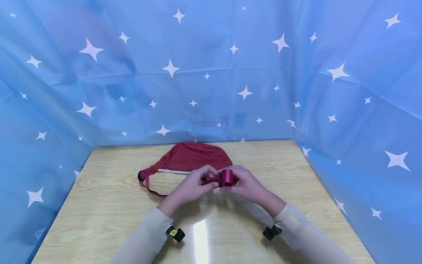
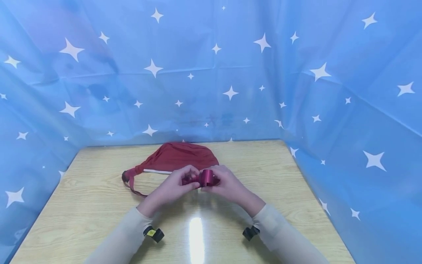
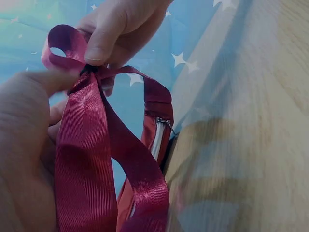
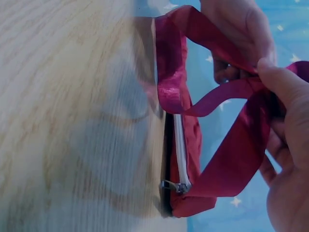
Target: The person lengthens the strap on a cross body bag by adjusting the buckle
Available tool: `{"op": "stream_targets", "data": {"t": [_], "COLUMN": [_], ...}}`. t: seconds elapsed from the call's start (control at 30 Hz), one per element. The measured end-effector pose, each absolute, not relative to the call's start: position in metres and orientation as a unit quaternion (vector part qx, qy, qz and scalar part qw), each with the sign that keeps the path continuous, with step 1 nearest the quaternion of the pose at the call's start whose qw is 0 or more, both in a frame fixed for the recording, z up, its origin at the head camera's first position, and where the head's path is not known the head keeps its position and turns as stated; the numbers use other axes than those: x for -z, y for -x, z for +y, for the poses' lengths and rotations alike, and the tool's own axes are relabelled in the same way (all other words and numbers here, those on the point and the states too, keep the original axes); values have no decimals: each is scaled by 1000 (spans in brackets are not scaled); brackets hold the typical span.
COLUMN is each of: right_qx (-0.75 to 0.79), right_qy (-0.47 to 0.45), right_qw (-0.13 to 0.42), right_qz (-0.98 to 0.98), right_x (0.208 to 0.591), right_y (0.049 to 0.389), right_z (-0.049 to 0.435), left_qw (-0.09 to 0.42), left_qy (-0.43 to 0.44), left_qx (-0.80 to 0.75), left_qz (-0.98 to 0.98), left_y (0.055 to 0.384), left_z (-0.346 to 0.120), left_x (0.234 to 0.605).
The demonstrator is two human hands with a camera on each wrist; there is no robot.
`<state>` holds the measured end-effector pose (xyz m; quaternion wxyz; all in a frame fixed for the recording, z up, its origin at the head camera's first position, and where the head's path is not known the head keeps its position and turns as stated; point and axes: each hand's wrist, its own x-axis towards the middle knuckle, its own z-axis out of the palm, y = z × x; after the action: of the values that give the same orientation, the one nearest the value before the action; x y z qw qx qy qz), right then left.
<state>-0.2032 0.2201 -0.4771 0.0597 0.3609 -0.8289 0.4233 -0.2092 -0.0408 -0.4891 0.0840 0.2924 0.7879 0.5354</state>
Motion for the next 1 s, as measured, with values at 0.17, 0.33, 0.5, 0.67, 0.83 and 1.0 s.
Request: {"op": "stream_targets", "data": {"t": [0.17, 0.33, 0.5, 0.67, 0.83, 1.0], "right_qx": [-439, -471, -477, -487, -447, -432], "right_qy": [-328, -310, -298, -307, -379, -406], "right_qw": [28, -11, -30, -28, 31, 58], "right_qz": [-836, -826, -826, -817, -809, -803], "right_x": [475, 474, 476, 470, 456, 452], "right_y": [203, 202, 202, 202, 206, 206], "right_z": [221, 220, 220, 221, 215, 208], "left_qw": [78, 52, 29, -1, -20, -23], "left_qy": [-302, -307, -315, -328, -329, -333], "left_qx": [-534, -512, -491, -460, -443, -448], "left_qz": [786, 800, 811, 825, 834, 829], "left_y": [206, 207, 207, 209, 209, 208], "left_z": [-41, -41, -41, -41, -42, -44], "left_x": [488, 491, 492, 496, 497, 495]}}
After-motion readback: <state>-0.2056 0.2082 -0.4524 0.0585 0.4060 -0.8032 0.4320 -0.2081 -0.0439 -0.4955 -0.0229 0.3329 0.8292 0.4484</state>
